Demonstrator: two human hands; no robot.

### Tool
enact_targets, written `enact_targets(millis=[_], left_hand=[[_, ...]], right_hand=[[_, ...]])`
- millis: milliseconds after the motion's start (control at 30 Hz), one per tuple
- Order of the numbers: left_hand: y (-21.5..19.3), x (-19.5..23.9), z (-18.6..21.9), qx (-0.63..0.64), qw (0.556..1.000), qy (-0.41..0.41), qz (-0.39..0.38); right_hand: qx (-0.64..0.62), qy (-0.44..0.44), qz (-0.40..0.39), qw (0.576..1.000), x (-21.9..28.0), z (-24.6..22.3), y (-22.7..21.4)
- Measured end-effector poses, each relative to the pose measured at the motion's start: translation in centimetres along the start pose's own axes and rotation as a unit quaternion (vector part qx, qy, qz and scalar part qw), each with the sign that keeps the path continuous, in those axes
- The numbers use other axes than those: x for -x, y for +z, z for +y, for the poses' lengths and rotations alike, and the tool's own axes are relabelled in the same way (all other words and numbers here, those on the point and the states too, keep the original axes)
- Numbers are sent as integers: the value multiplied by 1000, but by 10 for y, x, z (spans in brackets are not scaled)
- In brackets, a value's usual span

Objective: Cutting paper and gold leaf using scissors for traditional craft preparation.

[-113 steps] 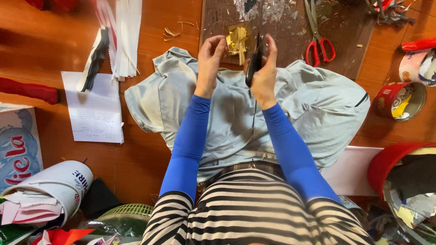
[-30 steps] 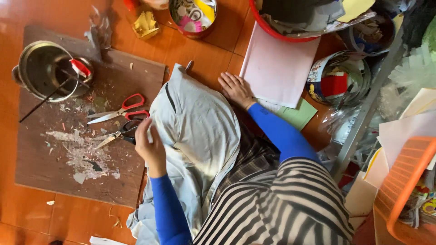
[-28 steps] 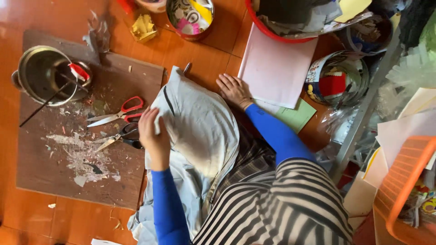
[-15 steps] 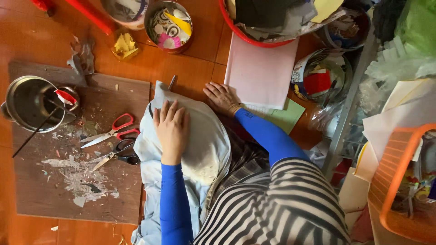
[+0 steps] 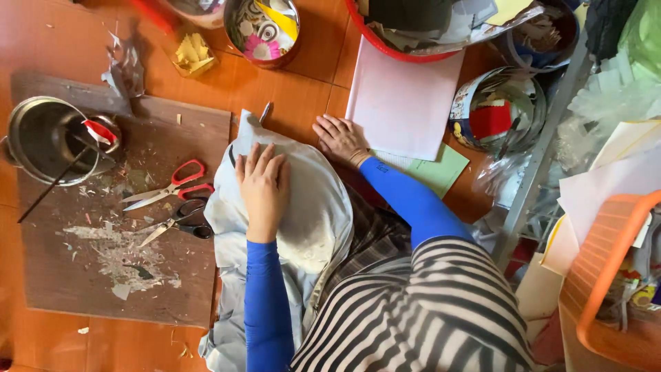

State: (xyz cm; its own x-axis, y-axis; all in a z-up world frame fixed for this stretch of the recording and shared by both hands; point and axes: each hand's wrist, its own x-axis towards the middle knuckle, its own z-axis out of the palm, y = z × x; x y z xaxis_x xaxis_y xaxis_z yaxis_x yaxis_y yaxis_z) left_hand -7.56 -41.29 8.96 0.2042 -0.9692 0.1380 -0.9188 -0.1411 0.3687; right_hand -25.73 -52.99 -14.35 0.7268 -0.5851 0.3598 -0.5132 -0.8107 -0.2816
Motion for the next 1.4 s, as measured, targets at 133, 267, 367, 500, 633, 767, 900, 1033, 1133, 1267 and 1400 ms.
enact_targets(millis=[133, 267, 367, 500, 633, 767, 900, 1033, 1133, 1267, 1400], left_hand=[[-4, -2, 4, 4, 1000, -2, -1], [-7, -4, 8, 9, 1000, -5, 0], [-8, -3, 8, 8, 1000, -6, 1], [-9, -4, 8, 6, 1000, -1, -1], [-7, -2, 6, 9, 1000, 12, -10], [-4, -2, 4, 2, 1000, 18, -16], [-2, 0, 2, -4, 1000, 17, -17], [-3, 0, 2, -6, 1000, 16, -20], [-2, 1, 2, -6, 1000, 12, -19], [-3, 1, 3, 5, 1000, 8, -19], [-12, 8, 0, 68, 998, -3, -9]], right_hand=[[-7, 24, -12, 1000, -2, -4, -2], [-9, 20, -12, 1000, -1, -3, -5], [-6, 14, -3, 1000, -1, -3, -4], [5, 6, -8, 1000, 0, 0, 1], [8, 22, 0, 1000, 3, 1, 7], [0, 4, 11, 1000, 6, 4, 13], [-32, 14, -1, 999, 8, 3, 21], [-32, 16, -1, 999, 11, 3, 26], [-41, 15, -8, 999, 14, 5, 38], [-33, 18, -10, 999, 13, 5, 36], [-34, 17, -11, 999, 12, 4, 34]])
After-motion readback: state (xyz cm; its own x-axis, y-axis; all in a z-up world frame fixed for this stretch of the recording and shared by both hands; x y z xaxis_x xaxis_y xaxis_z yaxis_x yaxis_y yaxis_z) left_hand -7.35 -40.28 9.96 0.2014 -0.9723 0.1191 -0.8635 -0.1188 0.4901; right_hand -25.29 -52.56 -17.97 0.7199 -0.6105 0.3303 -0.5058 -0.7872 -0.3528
